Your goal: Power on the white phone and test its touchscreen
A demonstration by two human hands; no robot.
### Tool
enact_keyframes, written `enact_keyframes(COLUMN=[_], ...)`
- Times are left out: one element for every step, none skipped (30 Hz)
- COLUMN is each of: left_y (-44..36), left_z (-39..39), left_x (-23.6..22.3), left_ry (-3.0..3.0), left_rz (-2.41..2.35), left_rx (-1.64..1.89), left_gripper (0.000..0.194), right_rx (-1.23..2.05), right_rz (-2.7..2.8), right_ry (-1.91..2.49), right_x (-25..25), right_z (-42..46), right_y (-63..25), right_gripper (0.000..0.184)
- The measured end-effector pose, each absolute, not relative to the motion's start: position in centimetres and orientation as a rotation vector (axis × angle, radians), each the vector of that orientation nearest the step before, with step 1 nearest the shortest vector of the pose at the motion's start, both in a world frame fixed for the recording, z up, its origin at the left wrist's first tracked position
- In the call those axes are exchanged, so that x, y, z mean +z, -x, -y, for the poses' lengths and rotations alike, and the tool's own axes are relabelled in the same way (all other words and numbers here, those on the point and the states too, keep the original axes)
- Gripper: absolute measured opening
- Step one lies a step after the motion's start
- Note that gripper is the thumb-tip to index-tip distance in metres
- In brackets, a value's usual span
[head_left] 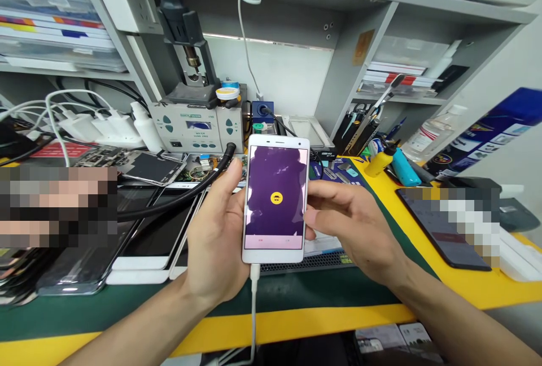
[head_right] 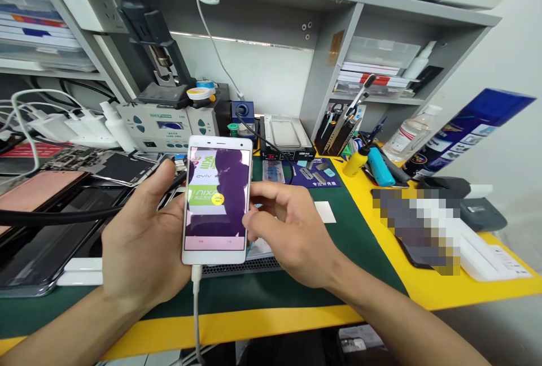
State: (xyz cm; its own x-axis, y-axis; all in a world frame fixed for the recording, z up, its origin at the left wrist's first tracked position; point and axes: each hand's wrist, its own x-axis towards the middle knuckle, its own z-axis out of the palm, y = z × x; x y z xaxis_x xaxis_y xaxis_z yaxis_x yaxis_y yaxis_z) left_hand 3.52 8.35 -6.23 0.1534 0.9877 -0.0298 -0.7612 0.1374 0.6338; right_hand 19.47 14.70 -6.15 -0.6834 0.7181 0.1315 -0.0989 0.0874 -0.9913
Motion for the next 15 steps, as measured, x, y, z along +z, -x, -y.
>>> enact_keyframes(left_y=[-3.51, -3.5, -3.48, -3.47, -3.46, -3.45, -3.45, -3.45, -3.46, -3.48, -3.49, -3.51, -3.53, -3.56, -3.58], left_z=[-8.35, -8.34, -8.32, -8.3, -8.28, -8.26, -8.24, -8.23, -8.23, -8.22, -8.22, -8.22, -8.22, -8.23, -8.23], left_x=[-6.23, -6.2, -6.14, -6.07, -6.01, -5.96, -5.92, -5.9, -5.9, -5.91, -5.92, -5.92, -5.91, -5.88, -5.84], left_ry=[-0.541, -0.536, -0.534, -0.53, -0.527, -0.523, -0.517, -0.512, -0.507, -0.502, -0.498, -0.494, -0.492, -0.491, -0.493], left_rz=[-0.508, -0.511, -0.515, -0.52, -0.522, -0.525, -0.528, -0.533, -0.539, -0.543, -0.547, -0.551, -0.553, -0.555, -0.552], left_rx=[1.344, 1.341, 1.337, 1.336, 1.337, 1.341, 1.347, 1.352, 1.358, 1.363, 1.367, 1.371, 1.374, 1.377, 1.379], left_gripper=[0.061, 0.058, 0.056, 0.054, 0.053, 0.053, 0.053, 0.054, 0.055, 0.055, 0.055, 0.055, 0.055, 0.056, 0.056], right_rx=[1.667, 1.669, 1.67, 1.669, 1.665, 1.661, 1.657, 1.652, 1.646, 1.64, 1.632, 1.623, 1.614, 1.607, 1.602], right_rz=[1.736, 1.733, 1.733, 1.736, 1.742, 1.748, 1.753, 1.756, 1.756, 1.761, 1.766, 1.771, 1.777, 1.781, 1.784], right_ry=[0.615, 0.615, 0.616, 0.617, 0.616, 0.617, 0.618, 0.62, 0.623, 0.626, 0.629, 0.633, 0.635, 0.638, 0.638], right_x=[-6.14, -6.14, -6.15, -6.19, -6.23, -6.27, -6.3, -6.31, -6.29, -6.25, -6.2, -6.15, -6.1, -6.06, -6.05], right_z=[-14.69, -14.68, -14.67, -14.67, -14.66, -14.67, -14.67, -14.67, -14.67, -14.66, -14.66, -14.66, -14.66, -14.66, -14.66], right_y=[-19.45, -19.45, -19.46, -19.48, -19.51, -19.54, -19.57, -19.6, -19.62, -19.62, -19.62, -19.61, -19.6, -19.58, -19.56], right_gripper=[0.024, 0.023, 0.022, 0.023, 0.023, 0.025, 0.026, 0.026, 0.026, 0.025, 0.025, 0.025, 0.025, 0.025, 0.024])
